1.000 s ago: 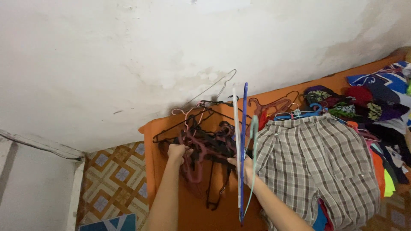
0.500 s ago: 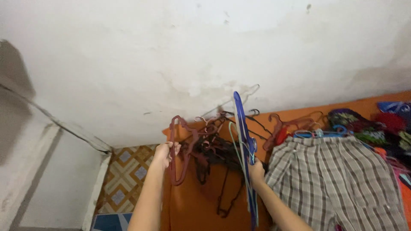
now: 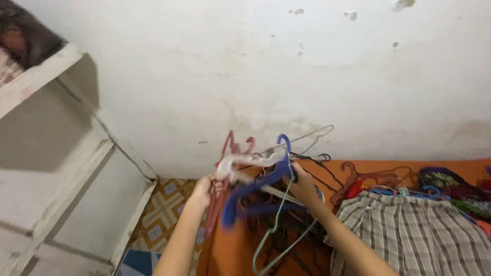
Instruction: Organizing clothes hangers on a rack and folding a yellow towel.
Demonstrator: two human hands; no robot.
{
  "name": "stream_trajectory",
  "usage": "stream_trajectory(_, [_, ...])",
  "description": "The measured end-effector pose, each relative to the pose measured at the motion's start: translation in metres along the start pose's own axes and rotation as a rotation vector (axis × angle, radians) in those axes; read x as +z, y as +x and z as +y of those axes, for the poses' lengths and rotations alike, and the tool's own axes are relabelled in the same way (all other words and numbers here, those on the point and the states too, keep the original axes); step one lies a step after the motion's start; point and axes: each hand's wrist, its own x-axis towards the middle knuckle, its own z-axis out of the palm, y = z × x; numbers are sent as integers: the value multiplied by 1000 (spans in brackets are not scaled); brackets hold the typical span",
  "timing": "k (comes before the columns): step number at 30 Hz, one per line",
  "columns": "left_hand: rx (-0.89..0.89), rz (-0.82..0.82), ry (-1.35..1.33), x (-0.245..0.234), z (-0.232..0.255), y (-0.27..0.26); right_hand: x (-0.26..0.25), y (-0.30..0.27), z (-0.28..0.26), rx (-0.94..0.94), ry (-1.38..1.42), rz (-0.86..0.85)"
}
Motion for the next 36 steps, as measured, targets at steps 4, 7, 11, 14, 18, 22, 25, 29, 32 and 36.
stream_trajectory(4, [18,-115,-175,18,-1,-38,4,28,-54,-155,128,-149])
stream_trajectory(7, [22,-327,-399,7,-15,-50,18,38,-75,-311,109,-233])
stream_trajectory(11, [6,-70,-220,21,-21,-91,42,39,-100,-453,142,-268])
stream_trajectory(14, [-14,44,-143,51,-10,-144,59,37,-122,-488,206,-315])
stream_trajectory(18, [-60,6,-291,64,-7,-209,76,26,-157,-634,229,-234])
stream_trajectory(22, [-58,-49,-330,55,-4,-253,85,7,-195,-452,266,-393])
stream_trajectory(25, [-52,11,-215,34,-15,-278,101,-5,-214,-661,190,-394])
stream_trajectory(29, [42,79,-137,-18,-38,-316,137,-27,-252,-804,40,-521])
stream_trajectory(32, [126,219,21,-58,-42,-363,167,-55,-289,-864,96,-521])
stream_trajectory(36, [475,347,55,-129,-34,-447,207,-106,-351,-847,77,-540])
